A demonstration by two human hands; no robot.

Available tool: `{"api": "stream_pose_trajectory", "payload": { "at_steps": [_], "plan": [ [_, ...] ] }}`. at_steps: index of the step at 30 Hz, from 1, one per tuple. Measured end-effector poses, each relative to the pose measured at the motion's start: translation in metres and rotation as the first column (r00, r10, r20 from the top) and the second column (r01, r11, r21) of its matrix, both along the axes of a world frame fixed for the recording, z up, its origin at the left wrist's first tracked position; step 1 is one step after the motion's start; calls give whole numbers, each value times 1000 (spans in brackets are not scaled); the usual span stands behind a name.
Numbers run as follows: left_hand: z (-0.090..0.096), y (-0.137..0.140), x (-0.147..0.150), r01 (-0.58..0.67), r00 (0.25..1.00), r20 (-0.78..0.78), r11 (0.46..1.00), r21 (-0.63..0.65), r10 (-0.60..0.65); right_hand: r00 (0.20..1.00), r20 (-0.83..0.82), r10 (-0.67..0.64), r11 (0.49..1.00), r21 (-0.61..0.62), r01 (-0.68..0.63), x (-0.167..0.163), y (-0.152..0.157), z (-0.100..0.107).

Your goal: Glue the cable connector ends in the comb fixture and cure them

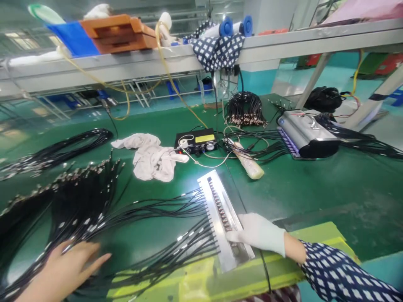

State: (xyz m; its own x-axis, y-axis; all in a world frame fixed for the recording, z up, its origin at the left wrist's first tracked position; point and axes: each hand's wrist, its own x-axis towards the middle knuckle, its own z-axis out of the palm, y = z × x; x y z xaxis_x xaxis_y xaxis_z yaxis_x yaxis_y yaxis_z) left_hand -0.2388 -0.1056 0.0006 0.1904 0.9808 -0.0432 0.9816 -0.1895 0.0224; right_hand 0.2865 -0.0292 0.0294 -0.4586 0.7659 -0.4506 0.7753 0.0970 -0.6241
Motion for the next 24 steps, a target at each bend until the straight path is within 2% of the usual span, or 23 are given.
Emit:
{"api": "stream_pose_trajectory", "payload": {
  "at_steps": [1,3,5,8,12,15,17,18,20,21,22,24],
  "plan": [
    [-4,-3,4,-42,997,-60,999,5,42,983,180,48,998,29,-54,-3,1,4],
    [-8,-2,21,-78,990,-116,997,17,80,888,437,140,983,48,-179,-7,0,16],
    [-8,9,44,-53,995,-76,997,59,57,825,524,210,961,46,-274,-11,-7,28],
    [-11,39,86,-8,1000,19,986,164,5,841,432,326,896,143,-421,-13,-19,27],
    [-24,88,145,56,988,133,983,174,-80,814,291,503,715,388,-581,-6,-32,-12],
    [-36,118,182,150,949,264,983,109,-174,808,212,550,578,602,-551,1,-39,-38],
    [-43,130,198,202,919,329,976,83,-218,827,166,537,510,717,-475,3,-42,-37],
    [-45,134,203,226,906,350,971,76,-239,842,143,521,490,757,-431,4,-43,-29],
    [-49,139,208,275,884,374,959,73,-282,868,100,487,457,817,-351,3,-36,2],
    [-50,141,209,294,874,382,953,73,-299,880,93,467,436,841,-320,1,-28,24],
    [-51,142,209,306,868,387,949,74,-311,889,80,451,394,876,-279,-2,-15,48],
    [-51,144,211,314,864,391,947,73,-317,922,39,386,329,928,-177,-12,26,98]
  ]
}}
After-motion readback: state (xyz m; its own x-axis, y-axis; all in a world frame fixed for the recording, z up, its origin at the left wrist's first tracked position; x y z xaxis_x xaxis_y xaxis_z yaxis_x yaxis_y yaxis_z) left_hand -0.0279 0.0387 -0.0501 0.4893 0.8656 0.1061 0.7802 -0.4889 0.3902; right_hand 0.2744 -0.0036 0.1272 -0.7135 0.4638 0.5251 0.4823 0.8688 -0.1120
